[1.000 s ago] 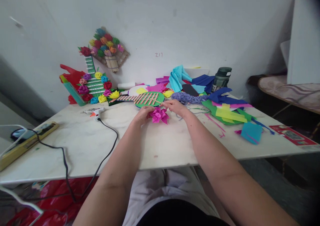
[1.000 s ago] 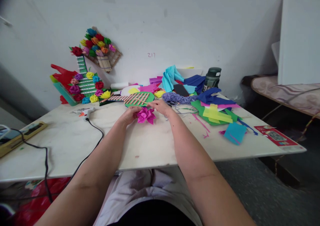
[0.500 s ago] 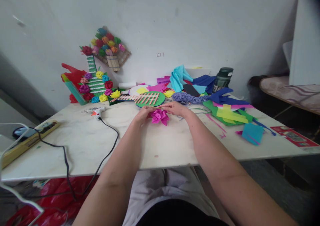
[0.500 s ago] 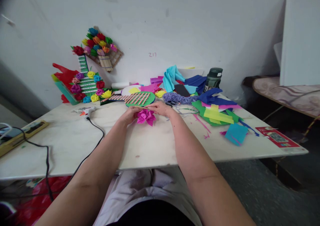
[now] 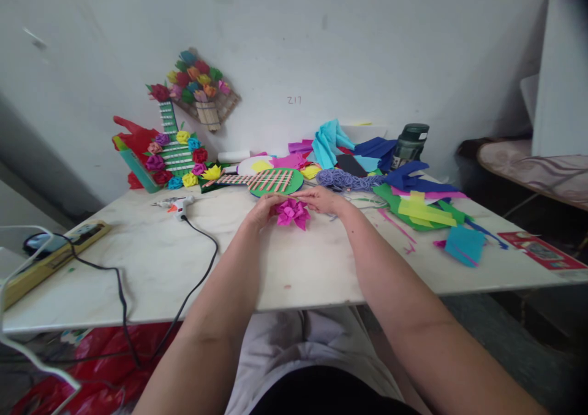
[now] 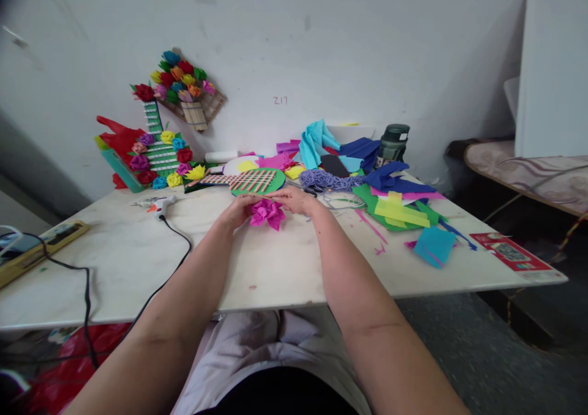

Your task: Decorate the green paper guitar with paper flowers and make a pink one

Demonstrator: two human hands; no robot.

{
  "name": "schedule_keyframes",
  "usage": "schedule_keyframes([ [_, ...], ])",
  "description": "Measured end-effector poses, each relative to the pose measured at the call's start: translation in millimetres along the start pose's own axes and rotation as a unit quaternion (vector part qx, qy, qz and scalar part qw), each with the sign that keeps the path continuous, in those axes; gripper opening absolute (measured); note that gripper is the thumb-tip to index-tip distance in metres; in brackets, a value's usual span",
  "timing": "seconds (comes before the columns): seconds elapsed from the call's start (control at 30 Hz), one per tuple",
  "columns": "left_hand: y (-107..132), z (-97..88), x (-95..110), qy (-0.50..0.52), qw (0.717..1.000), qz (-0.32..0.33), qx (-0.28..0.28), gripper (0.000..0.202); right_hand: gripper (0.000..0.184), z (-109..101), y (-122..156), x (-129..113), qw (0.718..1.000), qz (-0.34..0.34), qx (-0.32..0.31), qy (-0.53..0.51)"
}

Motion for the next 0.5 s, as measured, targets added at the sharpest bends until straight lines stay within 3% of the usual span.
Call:
schedule_keyframes([
  [0.27, -0.9, 1.0, 0.7, -0.003, 1.0, 0.013, -0.013, 0.02, 0.038, 4.6, -2.3, 3.7, 0.998, 0.033, -0.012, -0.058],
  [0.5, -1.1, 1.2, 0.3, -0.01, 1.0, 0.002, 0.023, 0.014, 0.037, 5.6, -4.1, 2.9, 0.997, 0.029, 0.001, -0.065],
])
Point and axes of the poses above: each hand's wrist, its own y-axis away from the middle knuckle, its own z-axis out of the palm, x = y × z, the point moved 5 cm from there along -y, towards the middle knuckle, and after that the axes turned 11 degrees about z, right-handed, at the moved point
